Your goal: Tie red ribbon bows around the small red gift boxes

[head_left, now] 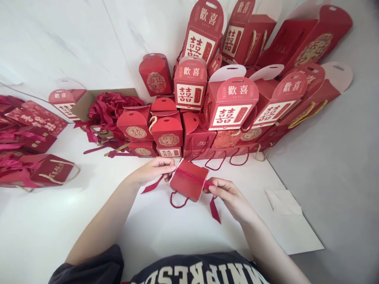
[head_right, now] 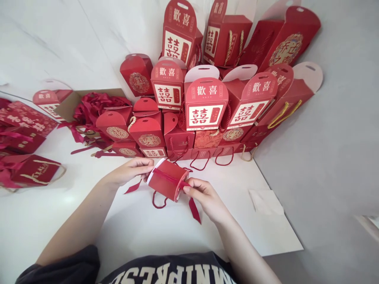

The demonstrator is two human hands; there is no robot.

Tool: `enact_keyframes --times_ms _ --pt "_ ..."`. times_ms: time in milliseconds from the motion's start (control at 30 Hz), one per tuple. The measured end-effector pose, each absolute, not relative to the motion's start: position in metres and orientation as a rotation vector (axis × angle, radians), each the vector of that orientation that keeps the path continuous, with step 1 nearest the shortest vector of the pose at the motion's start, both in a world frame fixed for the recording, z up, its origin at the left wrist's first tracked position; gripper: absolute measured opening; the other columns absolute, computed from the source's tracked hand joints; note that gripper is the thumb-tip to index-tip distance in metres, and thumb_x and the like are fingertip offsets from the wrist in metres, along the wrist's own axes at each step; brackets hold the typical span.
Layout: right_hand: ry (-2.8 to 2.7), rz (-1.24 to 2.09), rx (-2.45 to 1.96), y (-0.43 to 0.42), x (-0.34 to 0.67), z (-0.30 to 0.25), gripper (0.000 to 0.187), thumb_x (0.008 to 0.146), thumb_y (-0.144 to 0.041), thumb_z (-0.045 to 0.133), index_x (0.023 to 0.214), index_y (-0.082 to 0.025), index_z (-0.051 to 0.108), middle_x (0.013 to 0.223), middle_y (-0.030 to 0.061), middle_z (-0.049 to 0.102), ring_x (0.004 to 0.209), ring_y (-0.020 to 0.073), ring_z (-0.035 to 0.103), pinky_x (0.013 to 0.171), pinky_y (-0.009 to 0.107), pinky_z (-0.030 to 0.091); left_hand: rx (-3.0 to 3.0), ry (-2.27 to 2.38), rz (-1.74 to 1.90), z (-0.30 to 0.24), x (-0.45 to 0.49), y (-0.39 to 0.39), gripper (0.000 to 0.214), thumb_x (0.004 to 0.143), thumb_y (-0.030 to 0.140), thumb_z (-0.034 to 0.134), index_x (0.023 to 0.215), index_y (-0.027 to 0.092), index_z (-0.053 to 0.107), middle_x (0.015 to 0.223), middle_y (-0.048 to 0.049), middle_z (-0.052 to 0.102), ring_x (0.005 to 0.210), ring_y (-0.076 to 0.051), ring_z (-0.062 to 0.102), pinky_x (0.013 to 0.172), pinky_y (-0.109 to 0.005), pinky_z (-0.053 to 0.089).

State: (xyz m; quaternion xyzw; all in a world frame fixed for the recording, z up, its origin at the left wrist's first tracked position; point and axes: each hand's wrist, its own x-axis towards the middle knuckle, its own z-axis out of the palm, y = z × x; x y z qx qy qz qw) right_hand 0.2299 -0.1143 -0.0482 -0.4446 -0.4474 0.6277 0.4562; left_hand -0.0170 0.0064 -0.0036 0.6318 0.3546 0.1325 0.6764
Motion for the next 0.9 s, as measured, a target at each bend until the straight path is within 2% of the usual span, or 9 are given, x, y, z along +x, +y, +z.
enact_keyframes --times_ms 233,333,400,500,533,633,700,767,900 --pt "-1.117 1.500 -1.026 -0.109 0.236 -0.052 0.021 0.086 -0.031 0.058 0.069 -0.018 0.059 0.078 0.0045 0.064 0.074 0.0176 0.057 0.073 0.031 0.045 1.315 0.684 0.266 -0.014 -0.016 0.007 0.026 0.088 0.034 0.060 0.069 0.015 0.058 0.062 -0.0007 0.058 0.058 -0.011 0.056 0.056 -0.022 0.042" --pt "-1.121 1.416 -1.093 -0.109 0.233 -0.046 0.019 0.091 -0.035 0.052 0.081 -0.020 0.055 0.077 0.0035 0.063 0.070 0.0177 0.060 0.070 0.033 0.048 1.317 0.647 0.246 -0.016 -0.015 0.007 0.028 0.088 0.035 0.060 0.068 0.014 0.057 0.063 -0.0014 0.059 0.058 -0.011 0.056 0.057 -0.022 0.041" --pt "-1.248 1.186 -1.221 -0.108 0.229 -0.036 0.020 0.091 -0.039 0.054 0.099 -0.021 0.054 0.087 0.0040 0.062 0.076 0.0185 0.061 0.072 0.034 0.050 1.339 0.627 0.230 -0.016 -0.017 0.009 0.029 0.088 0.036 0.060 0.069 0.013 0.058 0.064 -0.0023 0.060 0.059 -0.012 0.057 0.058 -0.022 0.041" --pt "-1.622 0.737 -1.401 -0.105 0.223 -0.018 0.041 0.084 -0.040 0.065 0.120 -0.024 0.053 0.116 0.0095 0.056 0.103 0.0235 0.058 0.089 0.040 0.049 1.368 0.616 0.222 -0.014 -0.018 0.010 0.030 0.088 0.036 0.060 0.069 0.012 0.059 0.065 -0.0028 0.061 0.061 -0.012 0.058 0.059 -0.022 0.042" --pt "-1.741 0.627 -1.443 -0.103 0.220 -0.012 0.041 0.083 -0.039 0.066 0.120 -0.024 0.056 0.122 0.0106 0.053 0.109 0.0255 0.056 0.094 0.043 0.048 1.370 0.618 0.219 -0.014 -0.018 0.010 0.030 0.087 0.036 0.061 0.069 0.012 0.059 0.064 -0.0026 0.061 0.061 -0.012 0.058 0.060 -0.022 0.042" --pt "-2.044 0.427 -1.584 -0.096 0.207 -0.003 0.021 0.084 -0.028 0.064 0.104 -0.022 0.066 0.125 0.0116 0.053 0.112 0.0306 0.053 0.092 0.047 0.050 1.358 0.622 0.202 -0.013 -0.015 0.009 0.031 0.086 0.036 0.063 0.067 0.012 0.056 0.063 -0.0014 0.060 0.061 -0.011 0.057 0.060 -0.022 0.042" --pt "-2.186 0.365 -1.672 -0.092 0.197 -0.003 0.012 0.085 -0.021 0.060 0.092 -0.020 0.069 0.119 0.0131 0.057 0.108 0.0331 0.054 0.087 0.049 0.052 1.365 0.631 0.174 -0.012 -0.012 0.006 0.032 0.086 0.036 0.063 0.066 0.013 0.055 0.062 -0.0011 0.060 0.060 -0.011 0.056 0.060 -0.022 0.041" --pt "-2.240 0.346 -1.720 -0.090 0.191 -0.004 0.014 0.085 -0.015 0.056 0.090 -0.017 0.069 0.116 0.0148 0.059 0.106 0.0340 0.054 0.085 0.050 0.053 1.397 0.660 0.147 -0.012 -0.009 0.003 0.032 0.086 0.037 0.062 0.066 0.013 0.053 0.061 -0.0003 0.059 0.058 -0.010 0.053 0.058 -0.021 0.040" --pt "-2.089 0.566 -1.516 -0.091 0.198 -0.004 0.036 0.084 -0.017 0.061 0.119 -0.020 0.057 0.126 0.0126 0.052 0.113 0.0278 0.053 0.094 0.044 0.051 1.500 0.738 0.130 -0.010 -0.007 -0.001 0.032 0.088 0.038 0.059 0.068 0.015 0.051 0.058 0.0028 0.053 0.053 -0.008 0.045 0.053 -0.020 0.034"
